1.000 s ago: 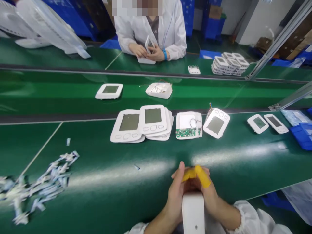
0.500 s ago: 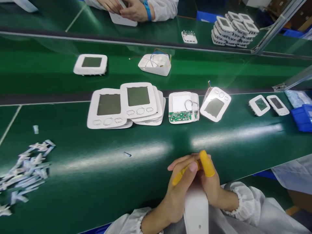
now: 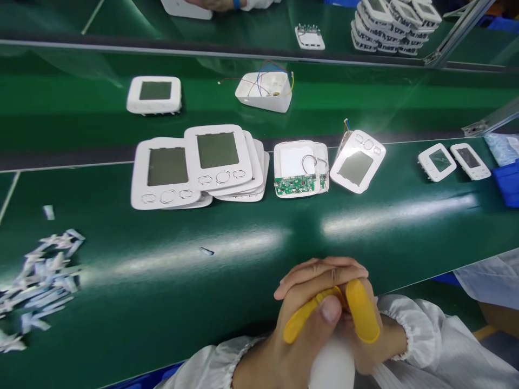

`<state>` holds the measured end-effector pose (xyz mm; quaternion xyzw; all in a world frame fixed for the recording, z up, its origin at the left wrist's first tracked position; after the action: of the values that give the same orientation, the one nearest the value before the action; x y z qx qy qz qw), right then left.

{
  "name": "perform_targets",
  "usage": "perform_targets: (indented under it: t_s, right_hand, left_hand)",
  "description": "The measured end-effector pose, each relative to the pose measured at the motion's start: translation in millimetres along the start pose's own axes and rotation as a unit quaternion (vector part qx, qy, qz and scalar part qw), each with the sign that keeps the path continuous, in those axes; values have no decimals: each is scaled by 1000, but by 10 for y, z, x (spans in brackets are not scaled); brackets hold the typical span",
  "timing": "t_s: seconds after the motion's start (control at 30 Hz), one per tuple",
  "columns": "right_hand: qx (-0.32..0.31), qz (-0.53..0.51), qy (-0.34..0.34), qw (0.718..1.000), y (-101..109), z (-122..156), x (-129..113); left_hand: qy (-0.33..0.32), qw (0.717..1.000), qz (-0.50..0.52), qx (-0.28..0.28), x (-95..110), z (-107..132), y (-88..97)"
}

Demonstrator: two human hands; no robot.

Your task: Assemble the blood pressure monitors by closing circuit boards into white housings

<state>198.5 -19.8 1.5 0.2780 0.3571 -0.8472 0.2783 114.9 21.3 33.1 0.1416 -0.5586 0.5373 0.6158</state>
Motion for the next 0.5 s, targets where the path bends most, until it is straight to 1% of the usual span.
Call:
perform_targets:
  t_s: [0.03,0.07,0.1,0.13,0.2,0.23,0.27,0.3,0.33,0.43,0.5]
  right_hand:
    - [4,-46,-28,999,-12,-10,61]
    - [-18,-57,-36,998,-63,-29,79]
    - [-67,-36,-22,997,-145,-52,54]
    - [-130,6,3,991,-245,-67,12]
    - [-242,109,78,961,-411,-71,-79]
    - [-277,153,111,942,-458,-75,-108]
    - [-296,185,130,928,-475,-93,-110]
    - [-304,209,137,919,-471,-126,-92]
    - [-301,225,138,916,-447,-170,-62]
    - [-250,241,127,929,-292,-335,67]
    - [-210,248,140,935,-188,-418,146]
  left_hand:
    - [-3,1000,-19,-24,-41,-10,-19]
    - [-2,999,-30,-43,-100,-18,-30]
    - [1,999,-20,-32,-166,-28,12]
    - [7,1000,-1,-9,-235,-33,68]
    - [13,997,47,55,-341,-22,185]
    - [11,994,70,84,-373,-8,226]
    - [11,990,88,106,-396,6,249]
    - [13,988,100,121,-412,18,258]
    - [12,986,106,131,-419,25,263]
    - [-4,982,99,162,-422,39,316]
    - [-18,979,97,178,-445,44,372]
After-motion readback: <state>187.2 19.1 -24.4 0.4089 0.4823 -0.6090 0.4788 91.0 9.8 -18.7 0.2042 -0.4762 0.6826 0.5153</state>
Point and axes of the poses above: each hand's wrist, its own z-axis away from the middle knuckle, its own y-axis out of the back of the hand, x = y × z, the point moved 9 cm from there along -z, towards the middle knuckle, and after that the axes turned 3 degrees about y, right-handed, at the moved point
